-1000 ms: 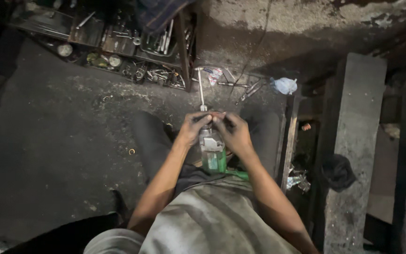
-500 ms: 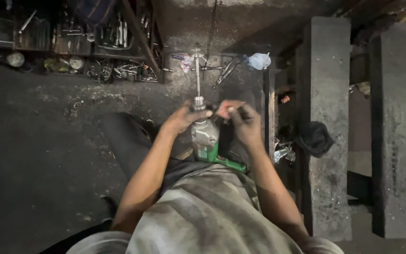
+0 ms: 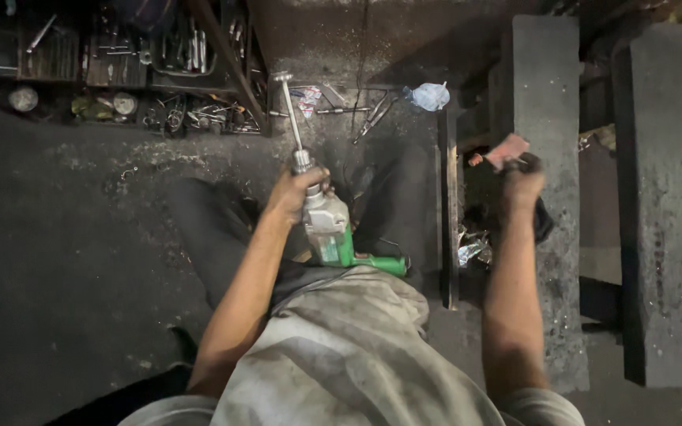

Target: The person handles a green handheld drill while sitting on the floor, using a cloth to wipe a circular metal attachment and then using a screwdriver to adjust components on the drill head.

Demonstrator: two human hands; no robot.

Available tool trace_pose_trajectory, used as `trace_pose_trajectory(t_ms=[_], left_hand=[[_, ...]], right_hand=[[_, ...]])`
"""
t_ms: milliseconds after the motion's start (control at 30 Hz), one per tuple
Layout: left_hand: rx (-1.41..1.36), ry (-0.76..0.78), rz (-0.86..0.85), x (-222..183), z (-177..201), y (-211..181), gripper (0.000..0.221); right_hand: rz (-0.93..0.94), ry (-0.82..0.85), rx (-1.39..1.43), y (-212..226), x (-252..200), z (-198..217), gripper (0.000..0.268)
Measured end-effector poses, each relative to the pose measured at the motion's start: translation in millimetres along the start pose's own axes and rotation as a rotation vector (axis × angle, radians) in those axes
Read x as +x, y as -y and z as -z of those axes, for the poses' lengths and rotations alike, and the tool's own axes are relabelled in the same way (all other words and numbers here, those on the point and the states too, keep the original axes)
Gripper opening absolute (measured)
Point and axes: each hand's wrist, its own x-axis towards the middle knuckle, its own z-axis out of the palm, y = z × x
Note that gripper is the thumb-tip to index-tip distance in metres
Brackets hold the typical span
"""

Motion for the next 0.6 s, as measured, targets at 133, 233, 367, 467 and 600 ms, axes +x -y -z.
trace_pose_trajectory(t_ms=[133,233,367,467,600], left_hand=[[0.029,0.025,0.102,0.0,-2.2,-19.2,0.019],[0.148,-0.087,0.119,-0.8,-2.1,-37.0,0.016],[0.16,-0.15,0.11,1.1,1.6,-46.8,0.017],[0.129,-0.214,0.084,4.6,10.9,-35.9,0.019],[0.049,-0.269,0.177,17.9,18.2,-1.2,0.024]], right_hand=[[0.034,-0.275,-0.354,-41.8,45.0,26.6,0.044],[-0.161,-0.243,-0.435,-44.8,55.7,36.5,0.038],[0.041,-0.217,-0.557,-27.5,36.1,35.0,0.04],[0.463,-0.131,-0.436,6.4,-19.1,13.4,0.046],[0.812,1.005,-0.698,57.9,-162.4,-17.2,0.051]])
